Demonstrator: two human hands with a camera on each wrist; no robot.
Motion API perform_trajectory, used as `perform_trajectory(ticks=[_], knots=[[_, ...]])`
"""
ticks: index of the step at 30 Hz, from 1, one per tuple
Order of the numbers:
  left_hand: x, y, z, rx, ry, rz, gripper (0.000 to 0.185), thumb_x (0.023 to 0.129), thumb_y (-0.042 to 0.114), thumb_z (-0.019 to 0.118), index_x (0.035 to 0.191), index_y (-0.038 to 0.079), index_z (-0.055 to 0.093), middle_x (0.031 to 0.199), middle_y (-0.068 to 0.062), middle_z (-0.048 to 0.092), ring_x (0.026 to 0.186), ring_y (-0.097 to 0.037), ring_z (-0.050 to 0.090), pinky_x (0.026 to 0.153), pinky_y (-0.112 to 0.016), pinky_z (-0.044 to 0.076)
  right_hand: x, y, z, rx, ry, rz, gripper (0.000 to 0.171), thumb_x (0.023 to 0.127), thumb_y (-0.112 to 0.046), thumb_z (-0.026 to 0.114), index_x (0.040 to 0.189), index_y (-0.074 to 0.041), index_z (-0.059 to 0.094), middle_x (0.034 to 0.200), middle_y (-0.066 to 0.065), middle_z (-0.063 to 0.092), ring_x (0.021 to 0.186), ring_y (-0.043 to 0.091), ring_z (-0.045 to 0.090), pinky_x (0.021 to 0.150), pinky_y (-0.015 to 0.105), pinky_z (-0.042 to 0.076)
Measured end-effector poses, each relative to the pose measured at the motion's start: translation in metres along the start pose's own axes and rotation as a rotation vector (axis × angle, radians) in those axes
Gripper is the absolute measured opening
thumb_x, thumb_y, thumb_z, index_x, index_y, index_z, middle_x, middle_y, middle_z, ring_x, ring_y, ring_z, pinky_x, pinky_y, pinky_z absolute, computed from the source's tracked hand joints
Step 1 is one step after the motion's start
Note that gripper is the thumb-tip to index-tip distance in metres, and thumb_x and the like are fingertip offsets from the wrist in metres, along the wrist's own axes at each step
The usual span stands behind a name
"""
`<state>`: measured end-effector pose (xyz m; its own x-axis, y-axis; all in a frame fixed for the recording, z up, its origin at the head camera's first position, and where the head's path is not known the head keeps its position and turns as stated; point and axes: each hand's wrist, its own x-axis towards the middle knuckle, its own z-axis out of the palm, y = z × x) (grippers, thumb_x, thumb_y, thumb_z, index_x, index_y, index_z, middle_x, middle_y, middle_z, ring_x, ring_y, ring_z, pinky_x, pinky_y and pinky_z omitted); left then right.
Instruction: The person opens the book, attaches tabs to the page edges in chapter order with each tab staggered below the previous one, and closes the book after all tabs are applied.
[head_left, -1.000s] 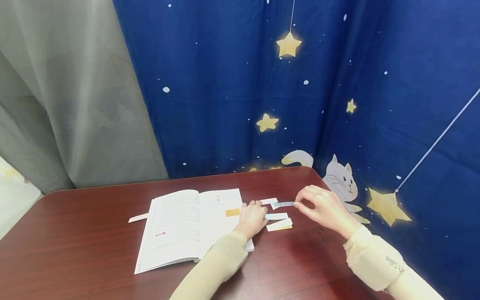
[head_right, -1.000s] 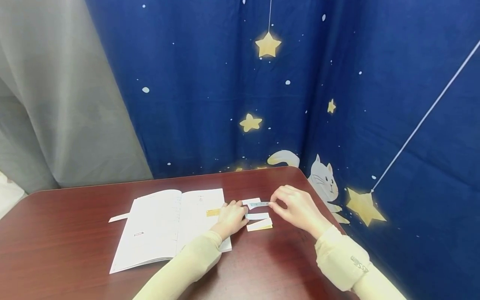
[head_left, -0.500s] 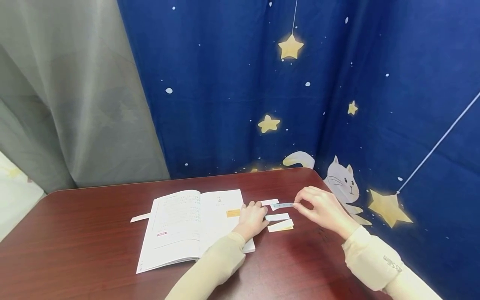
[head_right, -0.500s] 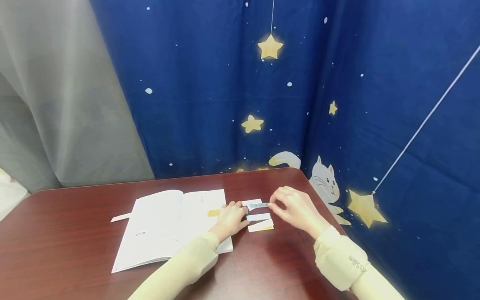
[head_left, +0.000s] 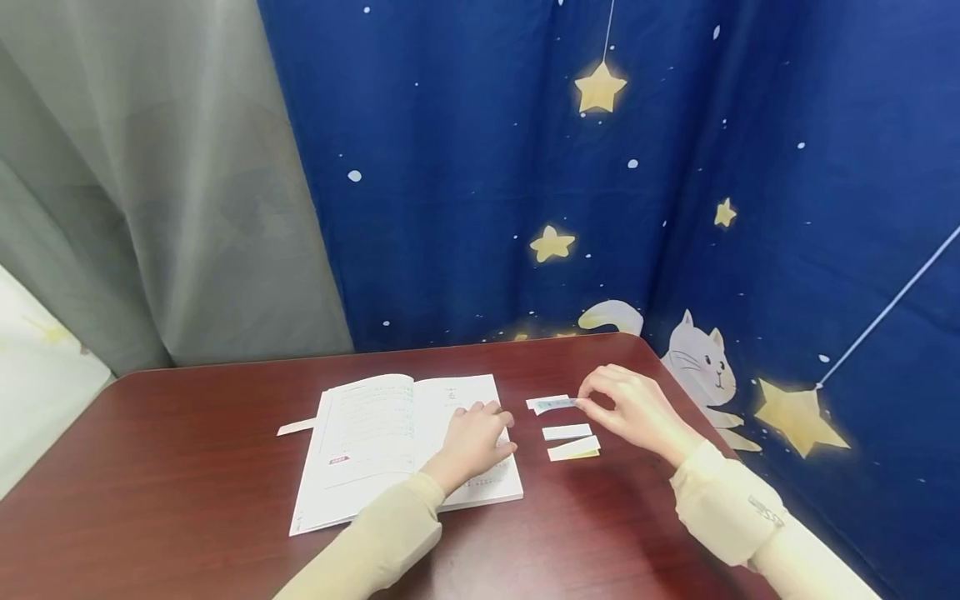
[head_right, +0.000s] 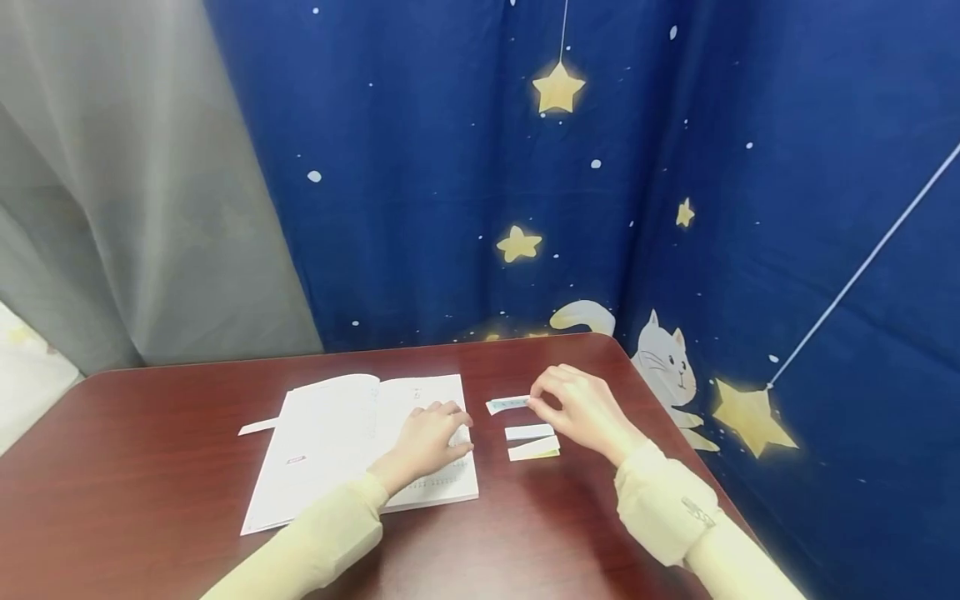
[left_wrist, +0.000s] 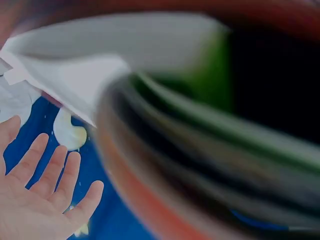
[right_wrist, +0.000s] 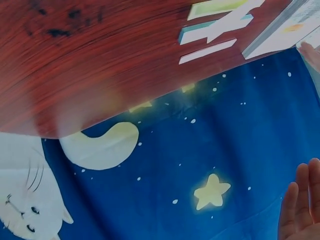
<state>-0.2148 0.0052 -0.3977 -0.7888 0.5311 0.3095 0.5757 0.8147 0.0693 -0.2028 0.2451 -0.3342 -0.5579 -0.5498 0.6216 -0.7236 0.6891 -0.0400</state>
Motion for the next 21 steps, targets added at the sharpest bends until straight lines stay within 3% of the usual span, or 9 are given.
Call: perform_trajectory(ticks=[9,21], knots=[[-0.014,-0.031,-0.025,-0.006,0.06,-0.032,0.032,0.075,0.036,0.065,0.099,0.016,0.064,0.097,0.001,0.058,0.087,-0.019,0.053,0.068,-0.037,0.041,0.014,-0.004,0.02,0.036,-0.026,0.025,0.011,0.073,-0.019,0.071,0.078,-0.021,0.061,0.079,-0.01,0.057,0.075,0.008,0.053,0.063,0.029,0.046],[-0.017,-0.052,-0.028,-0.014,0.048,-0.09,0.03,0.076,0.033,0.065,0.1,0.015,0.063,0.101,-0.002,0.058,0.092,-0.021,0.053,0.072,-0.041,0.041,0.028,-0.005,0.045,0.075,-0.107,0.144,0.005,0.076,-0.023,0.067,0.077,-0.022,0.062,0.078,-0.01,0.058,0.074,0.01,0.053,0.064,0.029,0.046]])
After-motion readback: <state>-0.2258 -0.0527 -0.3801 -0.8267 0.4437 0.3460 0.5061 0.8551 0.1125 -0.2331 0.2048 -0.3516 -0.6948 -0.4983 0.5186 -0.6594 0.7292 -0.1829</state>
